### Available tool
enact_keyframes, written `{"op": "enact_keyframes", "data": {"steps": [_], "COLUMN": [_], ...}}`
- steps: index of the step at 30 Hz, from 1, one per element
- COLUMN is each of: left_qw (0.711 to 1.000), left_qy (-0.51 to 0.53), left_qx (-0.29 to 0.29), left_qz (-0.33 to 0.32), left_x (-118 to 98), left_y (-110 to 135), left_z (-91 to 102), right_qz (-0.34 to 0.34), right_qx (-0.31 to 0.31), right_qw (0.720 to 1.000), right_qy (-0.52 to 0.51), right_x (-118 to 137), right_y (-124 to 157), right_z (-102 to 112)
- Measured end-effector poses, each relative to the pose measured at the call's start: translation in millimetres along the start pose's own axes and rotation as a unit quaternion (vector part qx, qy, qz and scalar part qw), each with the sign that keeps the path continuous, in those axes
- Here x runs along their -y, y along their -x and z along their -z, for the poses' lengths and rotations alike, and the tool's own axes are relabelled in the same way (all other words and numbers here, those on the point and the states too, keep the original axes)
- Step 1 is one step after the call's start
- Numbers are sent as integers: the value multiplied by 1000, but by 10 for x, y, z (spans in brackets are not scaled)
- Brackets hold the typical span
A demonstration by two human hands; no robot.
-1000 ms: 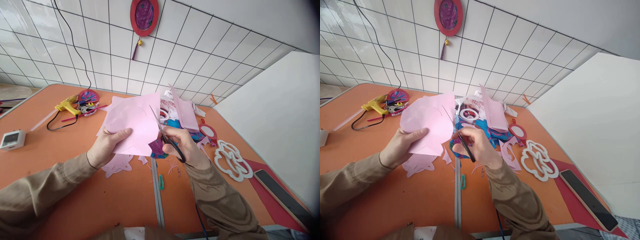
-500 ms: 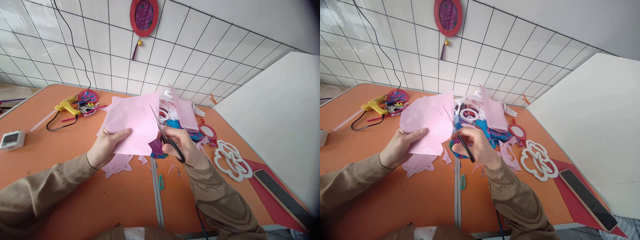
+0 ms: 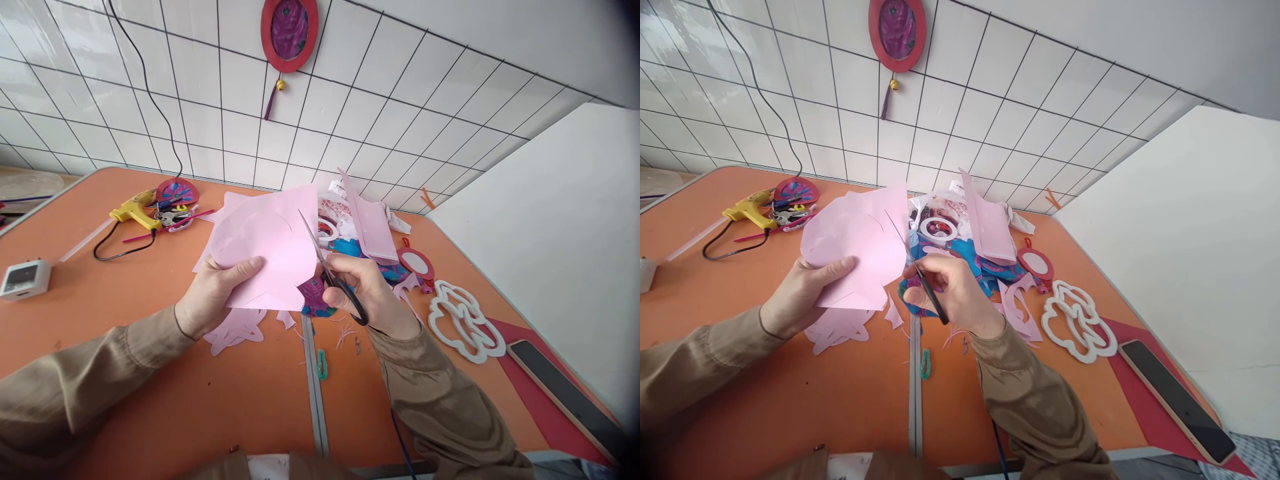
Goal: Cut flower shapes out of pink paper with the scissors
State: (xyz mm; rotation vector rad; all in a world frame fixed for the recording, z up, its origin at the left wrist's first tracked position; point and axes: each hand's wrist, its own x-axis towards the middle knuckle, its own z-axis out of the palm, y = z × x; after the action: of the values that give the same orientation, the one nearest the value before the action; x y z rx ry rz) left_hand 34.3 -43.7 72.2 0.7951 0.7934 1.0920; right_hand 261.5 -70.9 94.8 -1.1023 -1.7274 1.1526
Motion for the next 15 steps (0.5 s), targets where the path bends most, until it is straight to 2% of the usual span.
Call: {"op": "enact_keyframes", "data": {"steps": [5, 11, 15], "left_qw": [1000, 1000, 1000], "left_qy": [-10, -20, -4], "left_qx": [0, 16, 12], "left_qz": [-4, -12, -1], "left_x": [-6, -9, -21], "left_y": [-3, -12, -4], "left_z": [-2, 15, 6], "right_qz": [-6, 4, 6], "right_qx": [-3, -13, 7], "right_qw": [1000, 998, 998], "right_qy": [9, 65, 58], "right_x": [-3, 1, 28], "right_y": [8, 6, 11], "right_z": [13, 60, 90]}}
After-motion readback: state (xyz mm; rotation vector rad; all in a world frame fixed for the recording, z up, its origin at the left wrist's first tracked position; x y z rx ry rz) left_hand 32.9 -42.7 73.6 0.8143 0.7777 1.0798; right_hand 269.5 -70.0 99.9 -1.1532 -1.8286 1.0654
